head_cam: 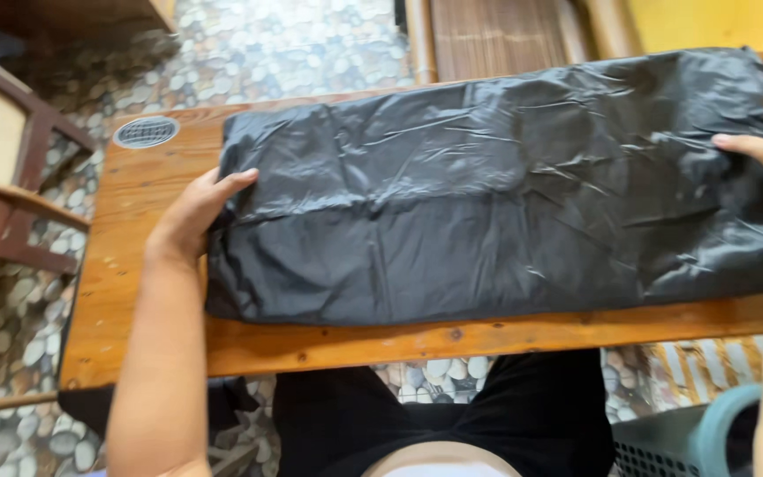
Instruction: The person folds a large black plastic sheet on a wooden table, using a brush to smooth it out. They then secure the folded sheet with a blue strap and place it into a basket. The process is repeated with another sheet.
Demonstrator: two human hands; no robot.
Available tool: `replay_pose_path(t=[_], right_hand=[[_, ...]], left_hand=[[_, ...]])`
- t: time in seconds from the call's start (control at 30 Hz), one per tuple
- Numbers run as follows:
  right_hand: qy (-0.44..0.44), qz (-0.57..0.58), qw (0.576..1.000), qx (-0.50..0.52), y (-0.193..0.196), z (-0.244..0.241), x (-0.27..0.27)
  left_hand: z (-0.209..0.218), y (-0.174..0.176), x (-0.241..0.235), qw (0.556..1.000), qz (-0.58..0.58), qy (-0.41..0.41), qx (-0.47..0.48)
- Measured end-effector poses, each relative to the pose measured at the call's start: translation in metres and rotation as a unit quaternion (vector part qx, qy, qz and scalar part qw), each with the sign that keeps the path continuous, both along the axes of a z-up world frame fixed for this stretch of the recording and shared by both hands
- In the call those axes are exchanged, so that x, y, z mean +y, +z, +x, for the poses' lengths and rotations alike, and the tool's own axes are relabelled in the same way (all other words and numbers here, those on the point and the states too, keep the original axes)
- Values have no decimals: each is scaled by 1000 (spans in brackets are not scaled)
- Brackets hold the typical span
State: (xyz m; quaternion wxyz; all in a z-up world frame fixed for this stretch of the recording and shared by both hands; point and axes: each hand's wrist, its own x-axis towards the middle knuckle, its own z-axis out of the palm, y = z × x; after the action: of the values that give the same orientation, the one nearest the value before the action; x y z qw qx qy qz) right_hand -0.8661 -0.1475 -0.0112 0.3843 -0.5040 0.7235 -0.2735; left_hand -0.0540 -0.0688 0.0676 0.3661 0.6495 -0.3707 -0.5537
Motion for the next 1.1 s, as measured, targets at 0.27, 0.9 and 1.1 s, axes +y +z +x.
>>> replay_pose_path(t=[0.27,0.9,1.1], right_hand=[[-80,116,989,-45,96,139,19],[17,83,993,-86,97,121,-5],[24,-22,996,-85,48,80,-21]], left_hand=[[22,-24,-15,1000,13,1,-3],[2,8,-14,998,-57,24,-18],[3,6,-10,993,-114,13,29]])
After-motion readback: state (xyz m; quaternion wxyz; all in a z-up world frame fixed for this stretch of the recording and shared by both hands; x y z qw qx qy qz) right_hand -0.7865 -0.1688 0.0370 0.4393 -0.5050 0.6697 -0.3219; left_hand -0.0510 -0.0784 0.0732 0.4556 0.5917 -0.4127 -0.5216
